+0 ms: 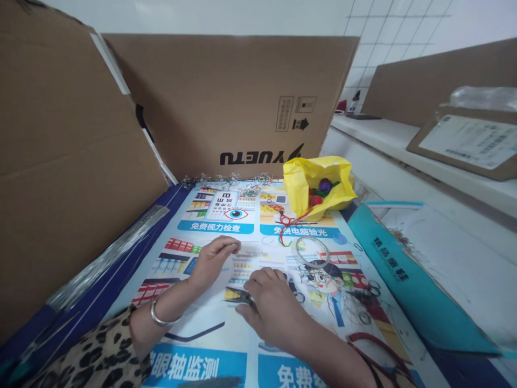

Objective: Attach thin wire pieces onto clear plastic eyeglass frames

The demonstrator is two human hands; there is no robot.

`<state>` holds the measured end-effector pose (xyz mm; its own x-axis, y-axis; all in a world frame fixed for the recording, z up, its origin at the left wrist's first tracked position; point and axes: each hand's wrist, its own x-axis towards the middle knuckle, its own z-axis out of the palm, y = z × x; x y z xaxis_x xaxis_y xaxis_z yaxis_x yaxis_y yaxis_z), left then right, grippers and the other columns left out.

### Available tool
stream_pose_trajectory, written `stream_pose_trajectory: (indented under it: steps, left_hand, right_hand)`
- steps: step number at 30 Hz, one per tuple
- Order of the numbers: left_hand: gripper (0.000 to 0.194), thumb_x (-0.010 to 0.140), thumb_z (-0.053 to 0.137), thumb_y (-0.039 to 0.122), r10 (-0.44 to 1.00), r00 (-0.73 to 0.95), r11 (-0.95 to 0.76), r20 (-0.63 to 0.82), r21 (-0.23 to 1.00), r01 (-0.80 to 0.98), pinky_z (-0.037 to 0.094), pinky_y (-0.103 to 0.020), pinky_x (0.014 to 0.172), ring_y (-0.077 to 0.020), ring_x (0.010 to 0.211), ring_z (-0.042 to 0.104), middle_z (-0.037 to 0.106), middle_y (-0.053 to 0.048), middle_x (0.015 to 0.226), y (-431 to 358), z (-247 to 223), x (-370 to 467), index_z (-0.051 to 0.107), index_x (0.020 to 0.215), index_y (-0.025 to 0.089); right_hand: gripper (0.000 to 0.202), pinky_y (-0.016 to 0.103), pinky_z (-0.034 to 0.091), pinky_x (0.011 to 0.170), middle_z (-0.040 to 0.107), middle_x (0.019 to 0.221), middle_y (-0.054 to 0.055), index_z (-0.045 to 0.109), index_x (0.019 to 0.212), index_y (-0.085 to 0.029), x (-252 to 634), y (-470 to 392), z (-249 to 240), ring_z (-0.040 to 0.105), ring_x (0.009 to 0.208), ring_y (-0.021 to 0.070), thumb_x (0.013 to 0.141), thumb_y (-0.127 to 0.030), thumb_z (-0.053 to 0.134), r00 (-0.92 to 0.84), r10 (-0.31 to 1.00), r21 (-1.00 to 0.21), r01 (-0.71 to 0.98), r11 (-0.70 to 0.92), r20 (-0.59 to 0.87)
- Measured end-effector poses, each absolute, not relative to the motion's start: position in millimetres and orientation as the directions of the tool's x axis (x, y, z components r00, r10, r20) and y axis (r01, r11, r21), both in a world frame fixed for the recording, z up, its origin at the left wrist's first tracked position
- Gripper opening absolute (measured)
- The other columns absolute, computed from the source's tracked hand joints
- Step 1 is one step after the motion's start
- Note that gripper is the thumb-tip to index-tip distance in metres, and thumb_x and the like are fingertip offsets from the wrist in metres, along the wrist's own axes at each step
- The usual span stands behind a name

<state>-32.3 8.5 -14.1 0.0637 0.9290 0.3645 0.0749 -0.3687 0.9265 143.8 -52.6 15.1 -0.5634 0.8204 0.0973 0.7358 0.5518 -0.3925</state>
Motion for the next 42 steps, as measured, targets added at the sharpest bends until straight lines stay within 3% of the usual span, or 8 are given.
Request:
stream_pose_trajectory:
  steps: [6, 9, 12, 14, 20, 25, 32, 42]
  left_hand:
    - [0.012, 0.080, 0.053, 0.019, 0.957, 0.050, -0.287, 0.285, 0.958, 0.019, 0.044, -0.026, 0.071, -0.0127, 0.071, 0.055, 0.061, -0.002, 0.074, 5.2, -5.2, -30.4, 0.063, 0.075, 0.016]
    - [0.012, 0.079, 0.053, 0.018, 0.961, 0.059, -0.273, 0.272, 0.962, 0.013, 0.044, -0.025, 0.071, -0.0127, 0.071, 0.055, 0.061, -0.002, 0.073, 3.6, -1.9, -29.6, 0.063, 0.073, 0.016]
    - [0.011, 0.079, 0.054, 0.019, 0.961, 0.071, -0.266, 0.266, 0.964, -0.010, 0.044, -0.025, 0.070, -0.0124, 0.070, 0.055, 0.060, -0.002, 0.072, 3.3, -1.9, -29.1, 0.063, 0.073, 0.016]
    - [0.011, 0.078, 0.054, 0.019, 0.963, 0.073, -0.257, 0.258, 0.966, -0.018, 0.044, -0.025, 0.070, -0.0122, 0.069, 0.055, 0.061, -0.001, 0.072, 3.5, -2.6, -28.8, 0.063, 0.073, 0.016]
    - [0.008, 0.076, 0.057, 0.019, 0.981, 0.118, -0.143, 0.155, 0.984, -0.102, 0.046, -0.026, 0.069, -0.0117, 0.067, 0.057, 0.063, -0.001, 0.070, 1.4, -0.9, -24.7, 0.062, 0.080, 0.015]
    - [0.004, 0.072, 0.060, 0.018, 0.982, 0.163, -0.067, 0.093, 0.985, -0.161, 0.046, -0.024, 0.061, -0.0113, 0.060, 0.057, 0.063, 0.001, 0.063, -1.1, -0.2, -20.6, 0.057, 0.072, 0.016]
    - [0.006, 0.074, 0.058, 0.017, 0.954, 0.201, -0.225, 0.221, 0.974, -0.007, 0.048, -0.026, 0.070, -0.0128, 0.071, 0.058, 0.061, -0.002, 0.075, -7.2, -5.6, -19.5, 0.064, 0.073, 0.015]
    - [0.007, 0.072, 0.060, 0.020, 0.979, 0.170, -0.118, 0.111, 0.992, 0.033, 0.049, -0.024, 0.061, -0.0128, 0.064, 0.058, 0.060, -0.001, 0.068, -12.1, -0.9, -14.5, 0.059, 0.068, 0.015]
  right_hand:
    - [0.041, 0.026, 0.031, 0.051, 0.050, 0.052, -0.001, 0.047, 0.055, -0.020, 163.7, -25.1, 7.5, 0.046, 0.052, 0.0134, 0.087, -0.044, 0.036, -0.270, 0.962, -0.460, 0.849, 0.262, 0.048]
    - [0.027, 0.025, 0.035, 0.050, 0.055, 0.064, -0.001, 0.053, 0.076, -0.020, 172.0, -13.1, 1.8, 0.048, 0.053, 0.0123, 0.082, -0.045, 0.045, -0.076, 0.986, -0.604, 0.783, 0.150, 0.146]
    - [0.035, 0.026, 0.043, 0.055, 0.057, 0.090, 0.004, 0.049, 0.108, -0.019, 175.2, -6.7, -3.2, 0.052, 0.059, 0.0118, 0.079, -0.040, 0.048, 0.037, 0.974, -0.729, 0.670, 0.141, 0.222]
    - [0.036, 0.028, 0.046, 0.058, 0.057, 0.092, 0.005, 0.050, 0.112, -0.020, 175.5, -6.0, -4.3, 0.054, 0.060, 0.0121, 0.082, -0.038, 0.045, 0.009, 0.976, -0.784, 0.597, 0.170, 0.219]
    - [0.028, 0.027, 0.049, 0.059, 0.061, 0.095, 0.006, 0.064, 0.090, -0.021, 171.9, -13.5, 4.5, 0.058, 0.068, 0.0143, 0.083, -0.039, 0.044, -0.045, 0.972, -0.858, 0.462, 0.224, 0.230]
    - [0.028, 0.025, 0.048, 0.055, 0.065, 0.077, 0.002, 0.061, 0.100, -0.021, 165.5, -19.0, 10.4, 0.057, 0.060, 0.0126, 0.080, -0.038, 0.050, -0.006, 0.989, -0.914, 0.380, 0.141, 0.150]
    - [0.019, 0.028, 0.046, 0.078, 0.065, 0.088, 0.003, 0.063, 0.089, -0.023, 160.9, -21.3, 17.6, 0.059, 0.085, 0.0156, 0.085, -0.030, 0.046, -0.173, 0.889, -0.713, 0.541, 0.445, 0.424]
    - [0.017, 0.025, 0.044, 0.069, 0.063, 0.080, 0.001, 0.060, 0.083, -0.021, 154.9, -26.8, 25.3, 0.057, 0.076, 0.0136, 0.086, -0.024, 0.043, -0.232, 0.896, -0.717, 0.538, 0.443, 0.379]
